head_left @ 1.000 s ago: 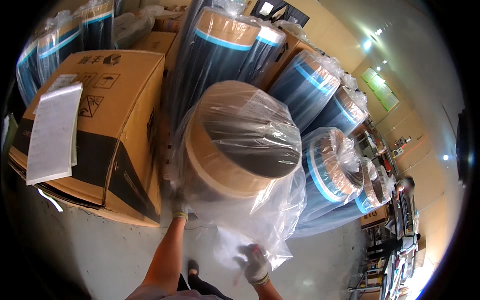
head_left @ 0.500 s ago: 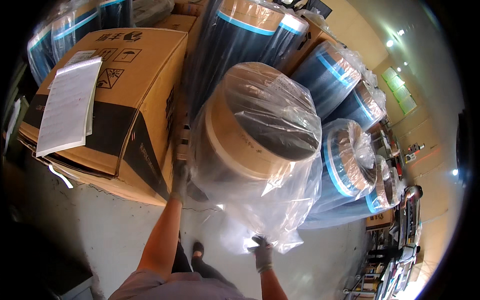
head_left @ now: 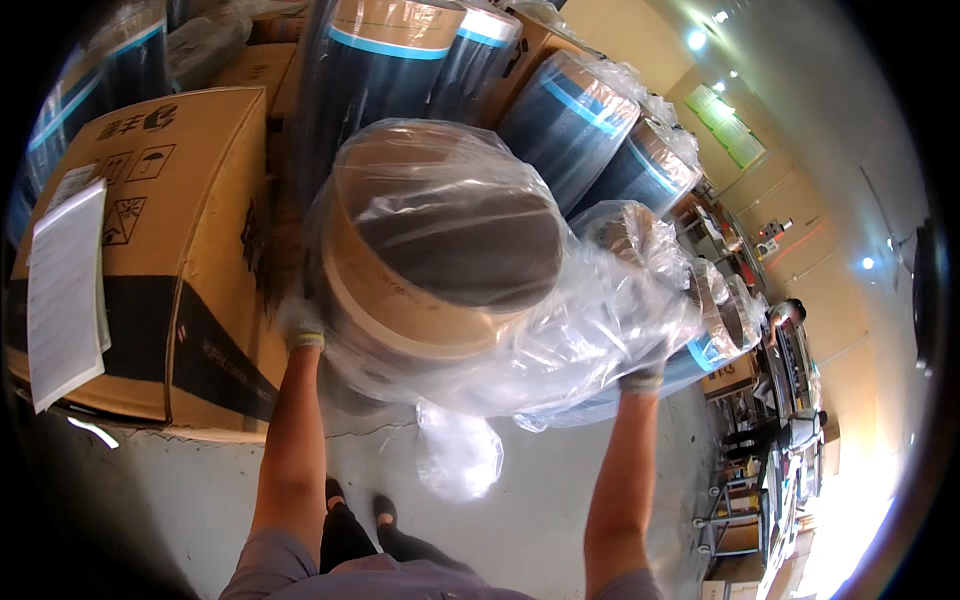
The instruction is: The person walks through a warehouse holding a notepad and a red pen. They stop at stacks of large plastic-wrapped rolls, write on the notepad, and mark the rolls with the pen. The person repeats this process for several rolls, moving between stacks and writing on the notepad.
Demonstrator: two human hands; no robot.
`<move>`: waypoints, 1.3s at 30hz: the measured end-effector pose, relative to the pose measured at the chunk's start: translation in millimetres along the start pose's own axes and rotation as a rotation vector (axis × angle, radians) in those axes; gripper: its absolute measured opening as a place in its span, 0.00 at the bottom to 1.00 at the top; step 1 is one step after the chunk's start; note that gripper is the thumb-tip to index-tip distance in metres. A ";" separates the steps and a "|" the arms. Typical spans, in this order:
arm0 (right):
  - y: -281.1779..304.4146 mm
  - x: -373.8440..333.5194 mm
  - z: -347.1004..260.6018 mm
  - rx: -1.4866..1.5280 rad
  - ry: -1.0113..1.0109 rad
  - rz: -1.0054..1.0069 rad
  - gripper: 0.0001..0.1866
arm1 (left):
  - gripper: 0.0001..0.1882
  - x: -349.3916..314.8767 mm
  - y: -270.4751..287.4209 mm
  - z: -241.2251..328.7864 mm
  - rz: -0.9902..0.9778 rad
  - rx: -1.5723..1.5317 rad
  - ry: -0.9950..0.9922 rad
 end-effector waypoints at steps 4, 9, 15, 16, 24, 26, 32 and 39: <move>-40.7 98.7 -82.8 -0.287 -0.005 -0.135 0.15 | 0.19 -31.1 71.2 -85.4 0.214 -0.167 0.209; -206.8 83.2 -119.2 -1.088 0.252 -0.155 0.16 | 0.25 -94.3 146.6 -174.7 0.110 1.391 0.445; -164.2 -113.4 1.4 -0.402 -0.149 0.480 0.13 | 0.33 -90.5 143.6 -225.9 -0.305 1.379 0.452; -133.0 -145.2 58.4 -0.319 -0.326 0.575 0.13 | 0.35 -74.6 151.5 -231.1 -0.239 1.206 0.284; -114.0 -171.8 274.1 -1.039 -0.168 -0.379 0.15 | 0.22 0.8 94.0 -117.8 0.052 1.219 0.088; -112.6 -179.3 295.9 -0.945 -0.213 -0.249 0.11 | 0.19 4.7 89.4 -103.9 -0.005 1.389 0.083; -71.0 -227.2 362.0 -0.084 -0.827 0.453 0.07 | 0.14 -4.7 50.6 -76.9 0.034 1.183 0.016; -77.0 -243.0 393.8 0.133 -0.911 0.598 0.05 | 0.24 -47.3 209.8 -234.0 -0.135 1.636 0.166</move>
Point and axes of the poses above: each hand's wrist, its own x-axis towards the middle knuckle, its own y-axis out of the back of the hand, z = x × y, the point moved 3 cm from there along x, towards the middle knuckle, and after that the axes turned 4 degrees about -z, right-handed, at the moved point
